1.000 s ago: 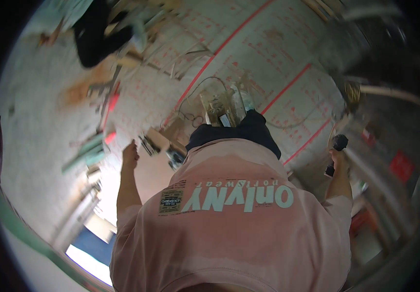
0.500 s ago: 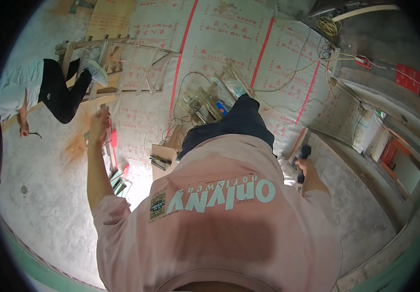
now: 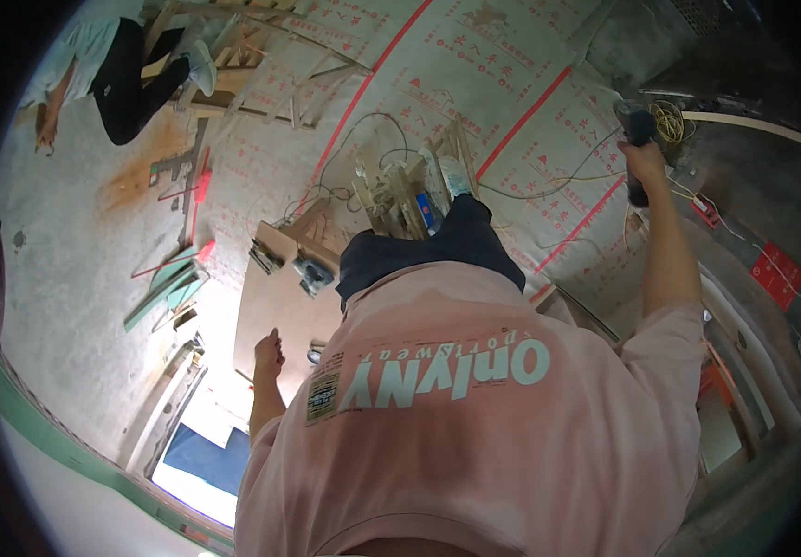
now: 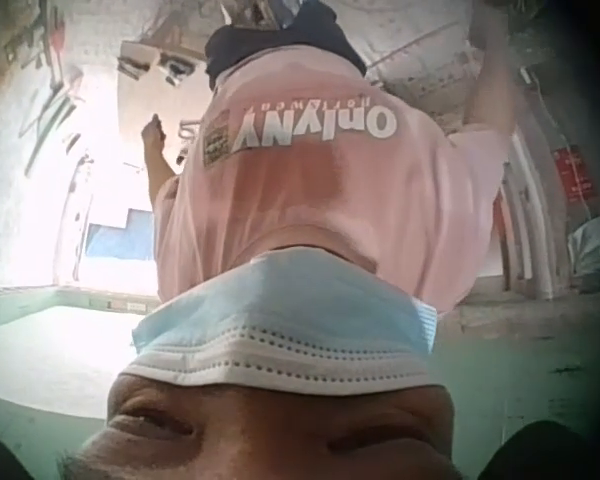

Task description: Using a power drill to secure green moisture-resistant panels to a ceiling grid.

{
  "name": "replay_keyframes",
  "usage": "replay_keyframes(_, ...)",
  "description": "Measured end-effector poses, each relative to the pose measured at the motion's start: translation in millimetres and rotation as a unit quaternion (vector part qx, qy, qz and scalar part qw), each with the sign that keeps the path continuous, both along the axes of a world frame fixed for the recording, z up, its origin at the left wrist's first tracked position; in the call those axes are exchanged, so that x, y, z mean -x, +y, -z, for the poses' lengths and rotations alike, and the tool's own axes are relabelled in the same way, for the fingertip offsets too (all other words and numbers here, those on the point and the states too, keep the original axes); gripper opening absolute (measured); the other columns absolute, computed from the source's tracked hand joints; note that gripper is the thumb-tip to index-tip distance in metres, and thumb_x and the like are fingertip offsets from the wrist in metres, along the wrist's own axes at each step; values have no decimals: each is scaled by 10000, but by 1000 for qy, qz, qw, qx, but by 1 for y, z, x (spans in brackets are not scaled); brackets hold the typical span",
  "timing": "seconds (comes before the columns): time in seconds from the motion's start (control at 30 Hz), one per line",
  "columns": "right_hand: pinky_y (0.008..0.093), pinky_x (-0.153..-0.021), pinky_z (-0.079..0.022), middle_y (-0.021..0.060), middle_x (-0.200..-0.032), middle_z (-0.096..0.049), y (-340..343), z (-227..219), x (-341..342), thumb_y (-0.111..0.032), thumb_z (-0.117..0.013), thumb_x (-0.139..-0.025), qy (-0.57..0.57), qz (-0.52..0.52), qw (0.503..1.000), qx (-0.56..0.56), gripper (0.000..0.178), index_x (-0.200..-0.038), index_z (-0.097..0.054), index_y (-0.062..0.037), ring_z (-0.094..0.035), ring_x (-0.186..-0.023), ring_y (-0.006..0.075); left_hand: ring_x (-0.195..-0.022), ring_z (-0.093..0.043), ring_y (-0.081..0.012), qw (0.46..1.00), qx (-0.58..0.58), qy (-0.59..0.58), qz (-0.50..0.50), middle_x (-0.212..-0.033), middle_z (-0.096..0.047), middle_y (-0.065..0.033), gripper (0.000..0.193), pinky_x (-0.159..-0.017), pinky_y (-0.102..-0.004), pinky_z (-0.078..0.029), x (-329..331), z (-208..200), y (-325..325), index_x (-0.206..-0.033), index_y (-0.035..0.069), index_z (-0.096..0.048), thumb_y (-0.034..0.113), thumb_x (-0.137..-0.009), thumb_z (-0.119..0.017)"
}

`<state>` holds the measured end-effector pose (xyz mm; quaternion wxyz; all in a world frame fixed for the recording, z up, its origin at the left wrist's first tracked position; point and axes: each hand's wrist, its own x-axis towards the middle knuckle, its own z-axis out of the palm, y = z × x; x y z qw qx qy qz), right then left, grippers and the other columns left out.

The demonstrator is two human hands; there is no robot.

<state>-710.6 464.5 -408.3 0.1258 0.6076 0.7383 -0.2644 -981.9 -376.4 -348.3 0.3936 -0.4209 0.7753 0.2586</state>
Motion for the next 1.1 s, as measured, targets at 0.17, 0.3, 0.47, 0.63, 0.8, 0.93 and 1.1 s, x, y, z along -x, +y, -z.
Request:
replay_keyframes(0.17,433,-767,-495,251,-890,-661,-40,-7,-52,-397,-707,-685,-200,-94,975,31,471,-910,-671,15,-648,-907,381,-436,-351,-75,971,-115,59,203,-546,-416,35,318,-406,-239,-289,-7,35,61,-655,118,-514,314,-887,-608)
replay_keyframes(0.3,418,-763,-507,246,-859,-665,-90,40,-182,-389,-733,-667,-294,-45,947,124,472,-891,-674,22,-656,-895,371,-515,-401,-74,950,-193,76,236,-562,-453,19,289,-465,-254,-308,34,22,153,-706,49,-603,294,-857,-617)
replay_keyframes(0.47,416,-726,-509,228,-857,-670,-242,29,-171,-273,-762,-656,-208,38,958,194,410,-894,-665,47,-672,-827,331,-539,-418,-81,921,-269,-16,280,-579,-494,10,293,-504,-253,-336,73,29,150,-720,23,-640,291,-837,-640)
replay_keyframes(0.63,415,-717,-507,203,-917,-669,-398,57,-250,-278,-772,-680,-192,180,932,251,417,-952,-664,19,-670,-846,303,-527,-437,-33,874,-259,-27,411,-691,-547,28,163,-452,-192,-351,170,60,168,-893,58,-659,211,-855,-614)
replay_keyframes(0.8,411,-756,-516,236,-897,-670,-434,12,-190,-314,-780,-616,-224,199,912,282,464,-908,-675,32,-666,-891,336,-482,-335,-41,881,-270,139,362,-596,-419,57,305,-425,-225,-257,259,29,216,-738,70,-589,317,-916,-561)
replay_keyframes(0.93,397,-688,-507,218,-811,-669,-384,8,-178,-281,-754,-639,-224,126,935,244,376,-853,-678,19,-673,-769,306,-473,-314,-55,882,-327,157,302,-570,-381,52,346,-425,-234,-237,265,22,207,-665,116,-501,342,-923,-545)
replay_keyframes(1.1,432,-750,-529,204,-925,-673,-236,19,-121,-235,-625,-692,-194,46,967,159,335,-932,-678,-8,-661,-889,336,-488,-353,-108,901,-217,165,339,-569,-398,19,352,-445,-302,-291,209,58,106,-651,108,-485,310,-937,-518)
